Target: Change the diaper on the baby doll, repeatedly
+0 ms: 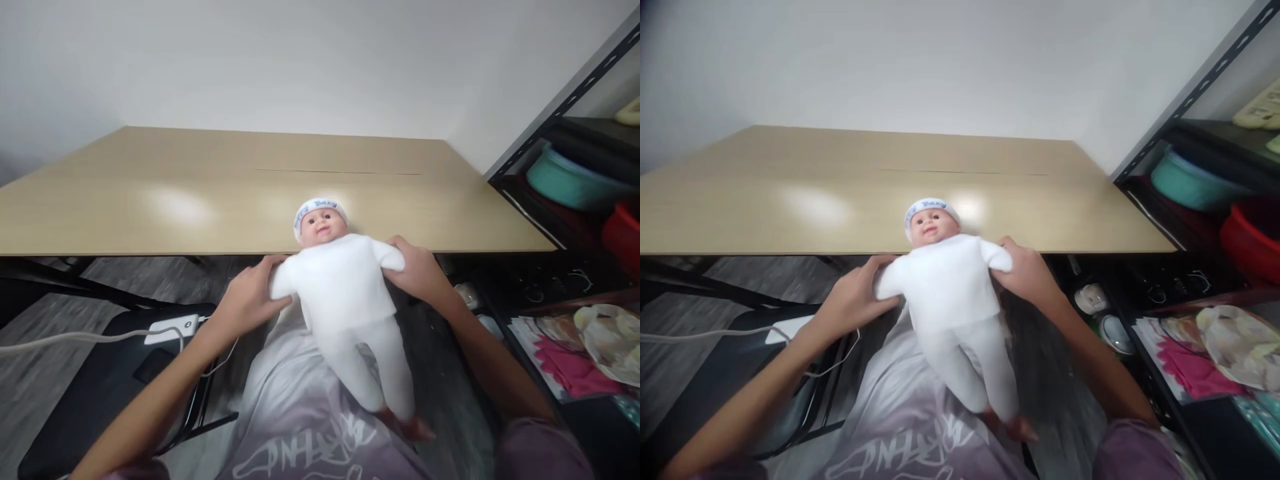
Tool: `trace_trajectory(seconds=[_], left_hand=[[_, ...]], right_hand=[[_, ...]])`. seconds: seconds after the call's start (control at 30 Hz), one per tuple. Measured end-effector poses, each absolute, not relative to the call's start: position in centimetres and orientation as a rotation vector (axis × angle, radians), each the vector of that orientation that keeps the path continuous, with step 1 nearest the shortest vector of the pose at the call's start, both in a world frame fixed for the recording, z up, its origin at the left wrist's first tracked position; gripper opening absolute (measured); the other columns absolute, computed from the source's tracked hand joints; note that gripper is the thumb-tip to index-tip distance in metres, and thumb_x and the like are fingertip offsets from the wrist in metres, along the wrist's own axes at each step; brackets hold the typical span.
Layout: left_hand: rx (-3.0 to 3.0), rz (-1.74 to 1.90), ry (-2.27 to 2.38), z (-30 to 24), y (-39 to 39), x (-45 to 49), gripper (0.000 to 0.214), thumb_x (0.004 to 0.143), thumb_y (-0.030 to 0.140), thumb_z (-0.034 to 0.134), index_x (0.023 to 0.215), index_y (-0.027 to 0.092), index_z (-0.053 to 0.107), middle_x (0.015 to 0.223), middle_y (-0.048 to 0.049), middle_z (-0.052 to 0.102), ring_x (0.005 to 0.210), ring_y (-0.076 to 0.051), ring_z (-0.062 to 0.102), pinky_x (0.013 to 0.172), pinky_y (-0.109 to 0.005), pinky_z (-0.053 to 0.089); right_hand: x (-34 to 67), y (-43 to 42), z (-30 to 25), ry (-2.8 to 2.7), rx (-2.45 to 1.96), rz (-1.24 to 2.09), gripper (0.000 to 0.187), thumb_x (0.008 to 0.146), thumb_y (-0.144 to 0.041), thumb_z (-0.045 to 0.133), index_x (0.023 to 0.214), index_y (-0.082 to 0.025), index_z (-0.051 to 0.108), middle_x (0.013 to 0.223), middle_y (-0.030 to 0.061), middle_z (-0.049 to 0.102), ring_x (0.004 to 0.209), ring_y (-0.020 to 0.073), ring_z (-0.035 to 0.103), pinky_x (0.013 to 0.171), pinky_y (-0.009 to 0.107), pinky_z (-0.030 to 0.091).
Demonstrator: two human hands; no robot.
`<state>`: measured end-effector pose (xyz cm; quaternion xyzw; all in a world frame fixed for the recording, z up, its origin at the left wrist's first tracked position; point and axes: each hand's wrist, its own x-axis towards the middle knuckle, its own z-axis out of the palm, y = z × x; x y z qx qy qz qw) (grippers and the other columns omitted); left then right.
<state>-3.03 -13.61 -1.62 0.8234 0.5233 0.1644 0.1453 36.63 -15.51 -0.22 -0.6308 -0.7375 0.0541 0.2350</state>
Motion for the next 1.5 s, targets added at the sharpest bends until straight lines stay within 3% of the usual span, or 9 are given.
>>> trace_trajectory(seconds=[0.2,0.37,0.53,0.7,0.87,1.0,1.13,1.33,1.5], left_hand=[[2.41,0.467,1.415,-0.4,-3.4,-1.3,0.072,0.089,0.05,0.072,0.153,0.02,0.055,0.141,-0.0142,0.077,0.119,-0.037,0.076,0.094,-0.041,0.054],[2.388,0.411,1.462,-1.3,0.4,-2.5,0.075,0.091,0.062,0.074,0.151,0.019,0.058,0.136,-0.0141,0.078,0.116,-0.036,0.075,0.092,-0.041,0.053],[2.442,0.457,1.567,-2.9,2.2,-5.4,0.07,0.093,0.079,0.071,0.131,0.021,0.067,0.123,-0.0135,0.078,0.113,-0.035,0.072,0.096,-0.042,0.053],[2.473,0.437,1.553,-4.4,6.1,-6.3,0.076,0.093,0.088,0.064,0.128,0.02,0.067,0.125,-0.0162,0.077,0.117,-0.037,0.069,0.103,-0.046,0.052],[2.472,0.426,1.552,-4.7,11.8,-5.7,0.085,0.093,0.096,0.055,0.128,0.019,0.065,0.123,-0.0166,0.076,0.114,-0.036,0.068,0.101,-0.044,0.051],[2.479,0.42,1.567,-4.8,16.3,-5.1,0.086,0.092,0.098,0.052,0.125,0.019,0.064,0.123,-0.0173,0.075,0.112,-0.035,0.067,0.099,-0.042,0.049],[2.429,0.413,1.724,-4.7,20.0,-4.4,0.086,0.091,0.099,0.052,0.12,0.019,0.062,0.122,-0.0184,0.075,0.11,-0.035,0.064,0.095,-0.041,0.047],[2.333,0.623,1.822,-5.0,25.6,-3.5,0.084,0.092,0.092,0.066,0.13,0.017,0.06,0.121,-0.0164,0.076,0.111,-0.035,0.066,0.095,-0.039,0.046],[2.325,0.827,1.937,-6.2,31.0,-2.7,0.08,0.09,0.082,0.077,0.133,0.017,0.06,0.128,-0.0196,0.074,0.121,-0.04,0.066,0.104,-0.045,0.048]], right_hand=[[38.6,-9.1,-3.2,-1.979,-1.828,0.085,0.036,0.095,-0.046,0.076,0.124,-0.025,0.071,0.107,0.0115,0.085,0.089,0.0364,0.077,0.068,0.034,0.042],[39.6,-7.4,-4.8,-1.893,-1.792,0.141,0.034,0.097,-0.051,0.076,0.119,-0.025,0.072,0.111,0.0105,0.084,0.097,0.036,0.077,0.075,0.037,0.049],[40.1,-6.9,-5.2,-1.884,-1.761,0.105,0.045,0.103,-0.066,0.069,0.123,-0.026,0.072,0.116,0.012,0.082,0.103,0.036,0.077,0.081,0.041,0.054],[40.6,-2.3,-6.1,-1.991,-1.737,0.095,0.048,0.106,-0.069,0.061,0.118,-0.024,0.073,0.11,0.0136,0.081,0.099,0.0363,0.076,0.08,0.042,0.053],[41.3,5.0,-6.6,-2.043,-1.699,0.102,0.047,0.102,-0.067,0.064,0.115,-0.022,0.071,0.107,0.014,0.081,0.095,0.0347,0.075,0.079,0.04,0.052],[41.9,10.2,-6.7,-2.049,-1.72,0.103,0.036,0.095,-0.053,0.067,0.112,-0.022,0.072,0.106,0.0128,0.082,0.093,0.0332,0.074,0.076,0.037,0.05],[42.3,14.7,-6.8,-2.049,-1.732,0.097,0.04,0.09,-0.048,0.071,0.119,-0.021,0.074,0.11,0.0132,0.083,0.095,0.0337,0.074,0.077,0.037,0.05],[41.9,20.8,-7.0,-2.014,-1.719,0.019,0.046,0.088,-0.042,0.073,0.127,-0.017,0.075,0.115,0.0157,0.083,0.101,0.0352,0.073,0.081,0.038,0.052],[41.8,25.6,-7.6,-1.951,-1.657,-0.095,0.046,0.094,-0.049,0.07,0.126,-0.017,0.074,0.117,0.0191,0.082,0.105,0.0391,0.072,0.087,0.045,0.056]])
